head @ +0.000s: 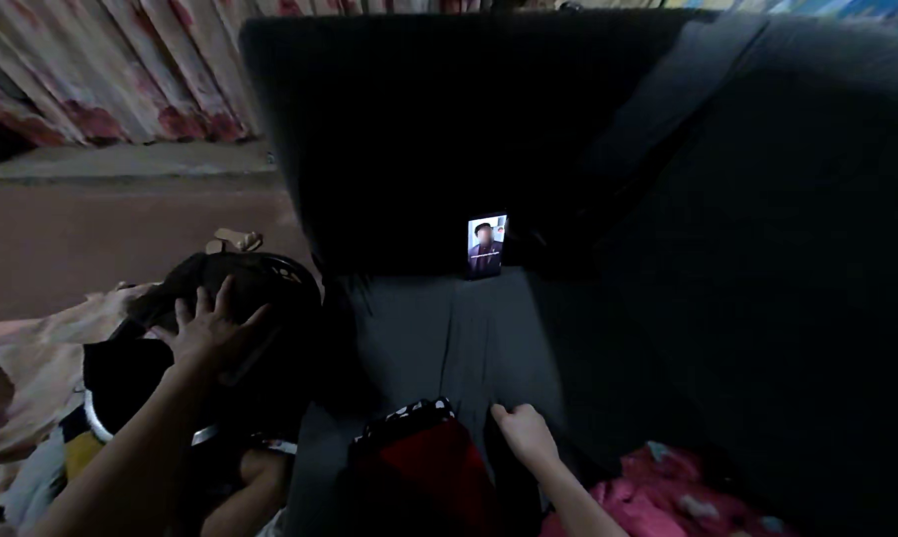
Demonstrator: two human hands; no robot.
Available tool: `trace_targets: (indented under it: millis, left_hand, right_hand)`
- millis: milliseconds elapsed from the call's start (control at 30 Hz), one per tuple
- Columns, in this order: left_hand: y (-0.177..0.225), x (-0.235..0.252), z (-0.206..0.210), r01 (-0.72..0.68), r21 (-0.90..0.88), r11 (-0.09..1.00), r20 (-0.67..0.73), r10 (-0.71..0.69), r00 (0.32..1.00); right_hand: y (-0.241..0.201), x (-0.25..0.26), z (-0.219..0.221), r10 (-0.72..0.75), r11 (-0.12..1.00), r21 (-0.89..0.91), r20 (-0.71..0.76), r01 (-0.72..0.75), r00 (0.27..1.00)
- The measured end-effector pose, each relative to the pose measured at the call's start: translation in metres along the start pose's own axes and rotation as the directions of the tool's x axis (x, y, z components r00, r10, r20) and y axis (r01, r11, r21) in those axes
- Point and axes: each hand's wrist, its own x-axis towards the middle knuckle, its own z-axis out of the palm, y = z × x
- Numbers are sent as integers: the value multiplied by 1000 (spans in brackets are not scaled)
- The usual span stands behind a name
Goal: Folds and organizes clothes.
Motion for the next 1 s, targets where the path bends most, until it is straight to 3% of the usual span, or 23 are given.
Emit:
trace_targets:
  millis: [167,267,400,533,800,900,1000]
  left_hand:
    - [21,-69,-30,-97,-3,995,92,97,991]
    - [41,-149,-27,-248,-200,948,151,280,948]
    - [65,-278,-22,-81,-548,832,345,313,885]
    - [65,-347,6,175,-750,638,382,201,902]
    - [80,-339,19,385,-793,473,491,120,863]
    - [84,-334,25,339,-745,574,475,100,874]
    - [89,-333,27,220,-638,738,403,76,912]
  right_hand:
    - [4,-9,-3,-49,999,15,13,48,999]
    - [9,-11,-5,-106,994,31,14,105,994]
    - [16,-19,-5,-190,981,49,9,189,982]
    - [23,-31,-6,-245,968,47,-2,245,969]
    - [51,-47,-5,-443,869,260,30,421,896]
    - [53,-58,-5,-449,843,350,37,409,893]
    - [52,-70,-5,-468,848,313,67,427,881]
